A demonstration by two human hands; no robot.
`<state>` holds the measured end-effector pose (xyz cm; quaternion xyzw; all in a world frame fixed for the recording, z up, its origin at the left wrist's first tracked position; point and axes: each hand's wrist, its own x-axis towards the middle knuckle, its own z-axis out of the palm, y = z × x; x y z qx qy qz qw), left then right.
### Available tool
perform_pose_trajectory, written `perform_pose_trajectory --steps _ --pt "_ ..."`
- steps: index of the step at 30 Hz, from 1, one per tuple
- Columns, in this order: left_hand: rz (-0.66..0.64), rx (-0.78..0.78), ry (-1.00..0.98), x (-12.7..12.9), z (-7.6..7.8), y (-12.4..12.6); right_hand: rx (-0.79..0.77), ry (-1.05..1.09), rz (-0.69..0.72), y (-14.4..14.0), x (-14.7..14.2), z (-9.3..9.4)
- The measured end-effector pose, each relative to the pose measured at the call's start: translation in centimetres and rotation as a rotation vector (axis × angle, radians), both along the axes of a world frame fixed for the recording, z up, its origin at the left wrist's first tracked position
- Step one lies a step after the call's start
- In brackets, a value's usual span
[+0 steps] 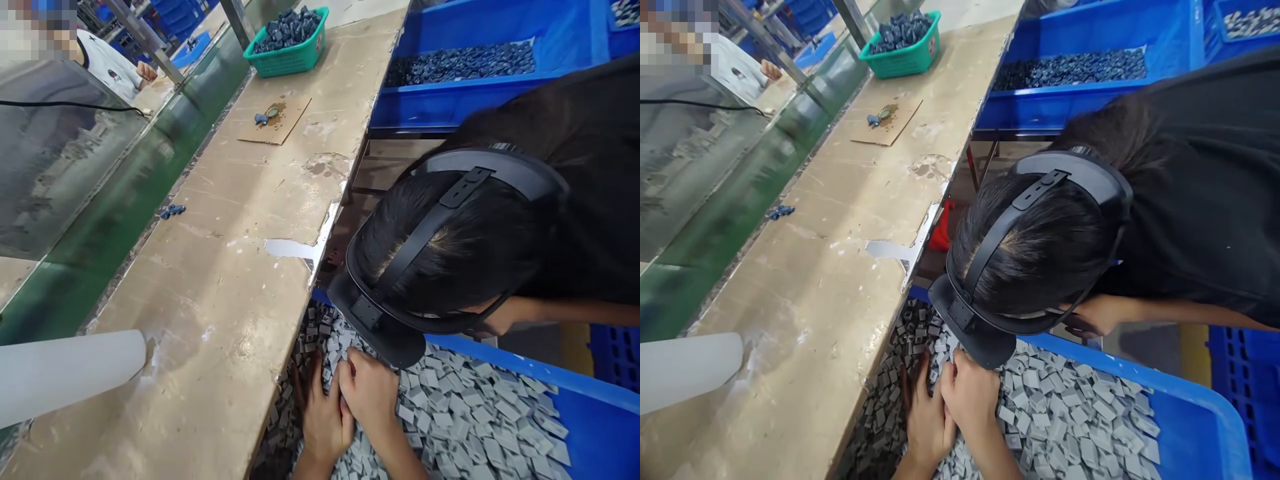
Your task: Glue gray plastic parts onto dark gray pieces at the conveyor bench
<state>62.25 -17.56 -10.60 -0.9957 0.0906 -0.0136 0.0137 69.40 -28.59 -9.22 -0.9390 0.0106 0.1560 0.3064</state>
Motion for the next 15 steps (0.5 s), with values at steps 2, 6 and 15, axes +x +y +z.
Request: perform_pose_trajectory --steps 2,6,15 --pt "0.006 0.002 0.002 -0.19 0.02 0.00 0.004 0.005 -0.003 -0.04 -0.03 0.02" --pt "0.037 -0.035 -0.010 -0.24 0.21 -0.19 -0.007 0.021 -0.013 -0.13 -0.07 0.05" --pt "0.085 -0.134 0.013 0.13 0.73 -0.87 -0.063 0.016 0.010 -0.21 -0.09 0.01"
